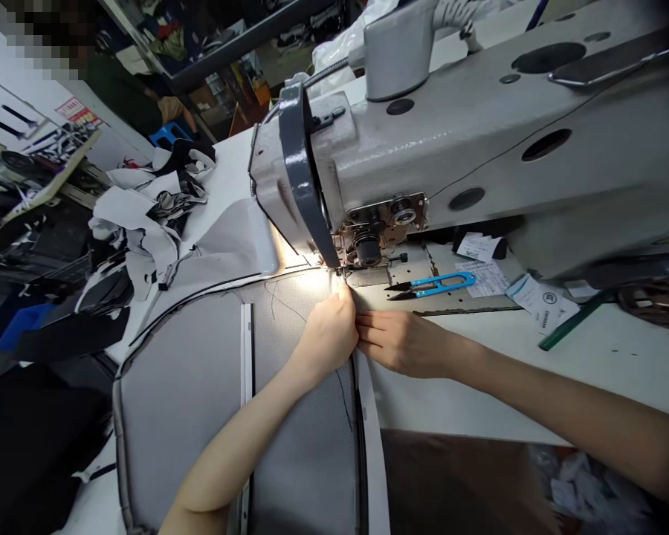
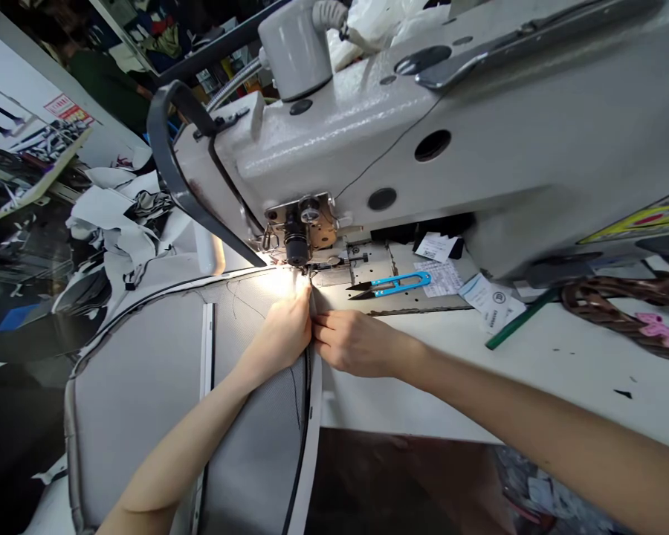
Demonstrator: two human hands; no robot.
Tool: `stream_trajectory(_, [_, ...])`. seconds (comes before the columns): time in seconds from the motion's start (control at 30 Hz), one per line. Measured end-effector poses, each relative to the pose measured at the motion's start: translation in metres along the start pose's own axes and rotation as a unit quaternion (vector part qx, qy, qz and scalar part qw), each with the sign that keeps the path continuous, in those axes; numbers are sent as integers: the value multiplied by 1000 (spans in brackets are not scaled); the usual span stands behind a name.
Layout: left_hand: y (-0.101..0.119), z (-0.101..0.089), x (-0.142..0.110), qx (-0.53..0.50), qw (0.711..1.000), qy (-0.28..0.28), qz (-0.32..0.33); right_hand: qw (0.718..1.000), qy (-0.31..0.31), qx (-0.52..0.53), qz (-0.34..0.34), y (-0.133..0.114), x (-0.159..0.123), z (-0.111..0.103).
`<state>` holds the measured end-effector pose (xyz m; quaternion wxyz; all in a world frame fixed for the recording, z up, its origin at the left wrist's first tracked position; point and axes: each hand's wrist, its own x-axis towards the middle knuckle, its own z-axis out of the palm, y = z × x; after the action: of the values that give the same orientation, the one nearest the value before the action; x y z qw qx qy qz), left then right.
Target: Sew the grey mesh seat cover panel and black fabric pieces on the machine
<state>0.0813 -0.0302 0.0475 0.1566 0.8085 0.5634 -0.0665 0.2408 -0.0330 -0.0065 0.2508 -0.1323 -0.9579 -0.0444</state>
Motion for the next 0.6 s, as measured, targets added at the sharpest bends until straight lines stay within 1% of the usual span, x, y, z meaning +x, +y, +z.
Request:
stream_trajectory(0.13, [3, -1, 6, 32, 999, 7, -11, 999, 31, 23, -4, -1, 0, 1])
stream_trajectory(0.2, [7, -3, 4, 49, 999, 7, -19, 998, 41, 45, -10, -3, -1, 0])
stream_trajectory(0.27, [12, -5, -8, 73, 997, -9, -36, 996, 37, 80, -25, -8, -2, -2])
stream_trajectory(0.33, [17, -6, -30, 101, 992, -58, -48, 990, 15, 123, -59, -20, -1, -7])
stream_trajectory(0.37, [19, -7, -44, 113, 988, -90, -50, 988, -2, 141, -68, -29, 0, -11])
stream_trajectory(0.4, [20, -8, -58, 121, 984, -124, -47, 986, -23, 153, -62, -39, 1, -14])
stream_trajectory(0.47, [17, -12, -83, 117, 976, -180, -31, 985, -70, 158, -19, -68, 7, -20])
stream_trajectory(0.53, [11, -20, -98, 68, 977, -201, 0, 982, -120, 141, 35, -103, 16, -22])
stream_trajectory(0.57, [7, -25, -101, 33, 979, -201, 18, 978, -143, 142, 45, -122, 22, -22])
stream_trajectory(0.6, [5, -28, -102, 1, 980, -194, 35, 971, -165, 167, 41, -141, 28, -22])
